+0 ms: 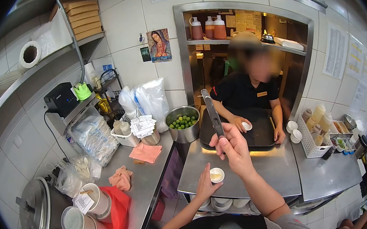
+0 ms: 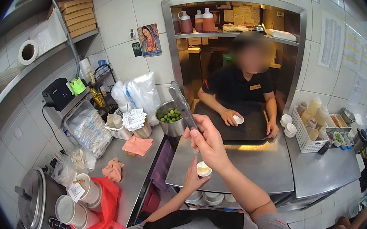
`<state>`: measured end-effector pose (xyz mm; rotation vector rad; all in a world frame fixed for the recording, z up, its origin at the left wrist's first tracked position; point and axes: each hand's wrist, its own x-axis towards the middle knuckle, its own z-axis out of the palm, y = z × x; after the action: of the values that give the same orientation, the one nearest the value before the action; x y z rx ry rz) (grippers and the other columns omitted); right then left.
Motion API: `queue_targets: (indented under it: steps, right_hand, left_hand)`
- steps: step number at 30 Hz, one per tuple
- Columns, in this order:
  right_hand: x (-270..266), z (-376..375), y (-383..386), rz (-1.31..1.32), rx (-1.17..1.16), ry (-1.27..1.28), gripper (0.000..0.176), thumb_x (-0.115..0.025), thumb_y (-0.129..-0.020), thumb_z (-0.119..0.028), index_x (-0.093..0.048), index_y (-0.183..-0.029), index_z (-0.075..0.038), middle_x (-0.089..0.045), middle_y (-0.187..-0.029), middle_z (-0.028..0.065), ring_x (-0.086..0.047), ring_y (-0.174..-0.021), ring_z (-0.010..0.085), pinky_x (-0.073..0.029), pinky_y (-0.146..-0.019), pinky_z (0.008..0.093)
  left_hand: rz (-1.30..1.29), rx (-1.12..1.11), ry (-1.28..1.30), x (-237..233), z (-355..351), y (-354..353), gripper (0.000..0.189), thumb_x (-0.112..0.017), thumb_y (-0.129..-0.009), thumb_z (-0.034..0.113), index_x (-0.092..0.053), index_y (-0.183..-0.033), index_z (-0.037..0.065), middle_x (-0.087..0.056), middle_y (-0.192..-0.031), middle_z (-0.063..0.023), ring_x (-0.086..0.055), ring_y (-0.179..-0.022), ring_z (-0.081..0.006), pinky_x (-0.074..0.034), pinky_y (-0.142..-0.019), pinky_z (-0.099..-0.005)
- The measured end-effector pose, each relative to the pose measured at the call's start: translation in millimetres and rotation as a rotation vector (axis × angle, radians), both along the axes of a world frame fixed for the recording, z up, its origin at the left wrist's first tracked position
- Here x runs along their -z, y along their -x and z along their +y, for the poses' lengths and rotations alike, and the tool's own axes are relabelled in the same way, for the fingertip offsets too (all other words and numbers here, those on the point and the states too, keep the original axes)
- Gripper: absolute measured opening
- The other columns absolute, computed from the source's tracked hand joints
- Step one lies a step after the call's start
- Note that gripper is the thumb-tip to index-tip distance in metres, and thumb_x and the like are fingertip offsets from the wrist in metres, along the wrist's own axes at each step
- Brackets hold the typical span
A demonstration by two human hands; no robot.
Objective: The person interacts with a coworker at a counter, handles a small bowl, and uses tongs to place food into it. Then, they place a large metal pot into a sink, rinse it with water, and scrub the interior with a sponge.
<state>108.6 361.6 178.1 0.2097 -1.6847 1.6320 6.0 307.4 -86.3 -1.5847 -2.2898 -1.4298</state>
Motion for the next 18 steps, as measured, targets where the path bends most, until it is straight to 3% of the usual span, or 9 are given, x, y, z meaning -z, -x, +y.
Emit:
queue_targets:
  steps: [9,14,18]
  right_hand:
    - [15.5,-64.0,-47.8,-0.069,0.046,0.022,0.035,-0.047,-0.095,-0.018,-0.039,-0.121,0.003,-0.056,-0.088,0.0063,-0.046,-0.062,0.0043,-0.038,-0.054,0.0166]
    - [20.6,-96.9,-79.1,-0.129,0.114,0.092,0.028,-0.046,-0.094,-0.012,-0.042,-0.118,0.002,-0.055,-0.087,0.0049,-0.043,-0.066,0.0042,-0.038,-0.059,0.0180]
    - [21.3,-111.3,-102.9,-0.136,0.145,0.137,0.029,-0.048,-0.093,-0.009,-0.042,-0.119,0.003,-0.055,-0.088,0.0042,-0.047,-0.069,0.0040,-0.039,-0.062,0.0175]
  left_hand:
    - [-0.118,0.081,0.120,-5.3,1.9,3.0,0.104,-0.079,-0.062,0.030,-0.018,-0.141,0.003,-0.050,-0.126,-0.0171,-0.050,-0.113,-0.0341,-0.041,-0.089,-0.0442]
    - [-0.200,0.007,-0.066,14.6,-10.3,-11.8,0.106,-0.083,-0.057,0.025,-0.021,-0.139,-0.001,-0.059,-0.104,-0.0127,-0.056,-0.099,-0.0319,-0.044,-0.087,-0.0415]
    - [-0.460,0.083,-0.180,5.1,-50.0,-59.7,0.107,-0.083,-0.057,0.021,-0.020,-0.139,-0.001,-0.056,-0.105,-0.0138,-0.055,-0.098,-0.0297,-0.043,-0.088,-0.0393]
